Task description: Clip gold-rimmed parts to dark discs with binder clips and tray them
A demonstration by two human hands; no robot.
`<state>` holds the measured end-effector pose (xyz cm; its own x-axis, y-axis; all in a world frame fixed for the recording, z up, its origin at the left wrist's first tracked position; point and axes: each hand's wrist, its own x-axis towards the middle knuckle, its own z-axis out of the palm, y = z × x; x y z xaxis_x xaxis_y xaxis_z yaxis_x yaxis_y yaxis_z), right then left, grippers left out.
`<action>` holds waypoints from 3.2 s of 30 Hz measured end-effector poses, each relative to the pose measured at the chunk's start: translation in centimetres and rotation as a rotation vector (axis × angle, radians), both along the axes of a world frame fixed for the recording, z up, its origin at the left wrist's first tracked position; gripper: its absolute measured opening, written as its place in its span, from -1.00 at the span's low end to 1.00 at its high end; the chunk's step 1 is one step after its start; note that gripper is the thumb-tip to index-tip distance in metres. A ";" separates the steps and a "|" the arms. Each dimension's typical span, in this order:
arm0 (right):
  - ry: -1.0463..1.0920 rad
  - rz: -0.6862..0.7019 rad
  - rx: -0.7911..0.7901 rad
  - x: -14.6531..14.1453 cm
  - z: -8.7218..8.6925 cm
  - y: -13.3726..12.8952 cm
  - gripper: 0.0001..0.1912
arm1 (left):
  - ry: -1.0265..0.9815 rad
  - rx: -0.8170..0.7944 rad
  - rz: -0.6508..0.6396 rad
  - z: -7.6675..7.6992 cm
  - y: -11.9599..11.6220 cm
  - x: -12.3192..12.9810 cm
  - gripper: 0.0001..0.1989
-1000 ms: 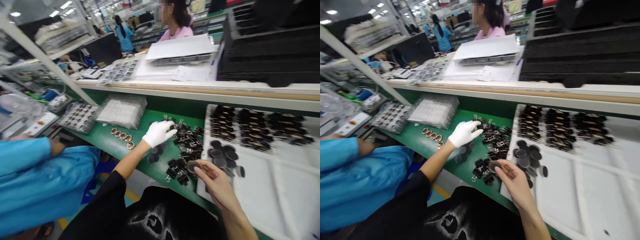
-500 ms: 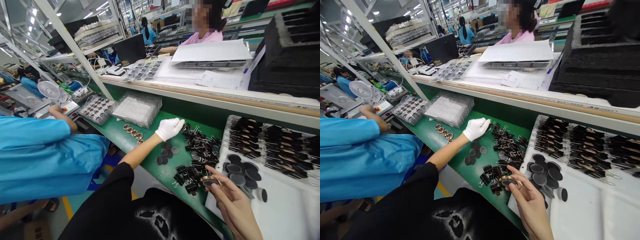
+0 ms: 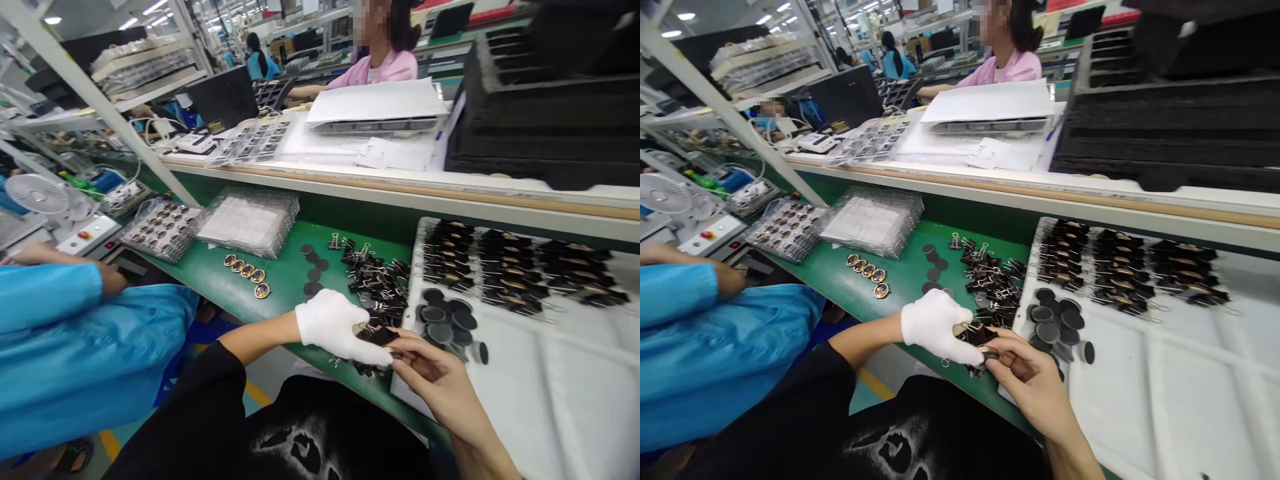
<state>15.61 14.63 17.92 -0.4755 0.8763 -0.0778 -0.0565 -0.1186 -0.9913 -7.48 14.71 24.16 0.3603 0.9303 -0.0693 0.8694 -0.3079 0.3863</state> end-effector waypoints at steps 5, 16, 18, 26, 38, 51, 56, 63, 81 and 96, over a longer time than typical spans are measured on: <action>0.007 0.052 -0.033 0.1 1.5 0.1 -0.81 | 0.048 0.067 -0.136 0.2 -0.2 -0.2 -0.29; 0.130 0.069 -0.156 -0.5 1.3 -0.6 -0.76 | 0.060 0.092 -0.297 -0.9 0.5 -1.1 -0.41; 0.151 0.046 -0.159 -0.7 1.2 -0.8 -0.76 | 0.065 0.072 -0.294 -1.1 0.6 -1.5 -0.46; 0.141 -0.194 -0.140 -0.6 0.4 0.2 -0.79 | -0.170 -0.242 -0.144 -0.9 0.4 -2.6 -0.66; 0.038 -0.091 -0.139 -0.2 0.3 0.7 -0.76 | -0.324 -0.434 -0.139 -1.8 -0.3 -1.6 -0.61; 0.605 -0.410 -0.646 -2.0 -0.3 0.9 -0.66 | -0.026 0.080 0.327 -2.3 10.0 -6.9 -0.54; 0.827 -0.467 -0.910 -2.8 0.0 0.3 -0.65 | 0.129 0.038 0.435 -5.0 17.0 -9.8 -0.55; 0.492 -0.545 -0.609 -3.0 -0.6 -1.3 -0.72 | 0.014 0.306 0.465 -3.5 11.4 -8.3 -0.71; 0.099 -0.052 0.148 -2.5 0.5 -0.9 -0.83 | -0.152 -0.115 0.041 0.2 0.0 -2.1 -0.71; -0.257 0.129 0.187 2.3 1.8 1.1 -0.84 | -0.147 -0.296 -0.124 -1.1 -1.0 -1.5 -0.66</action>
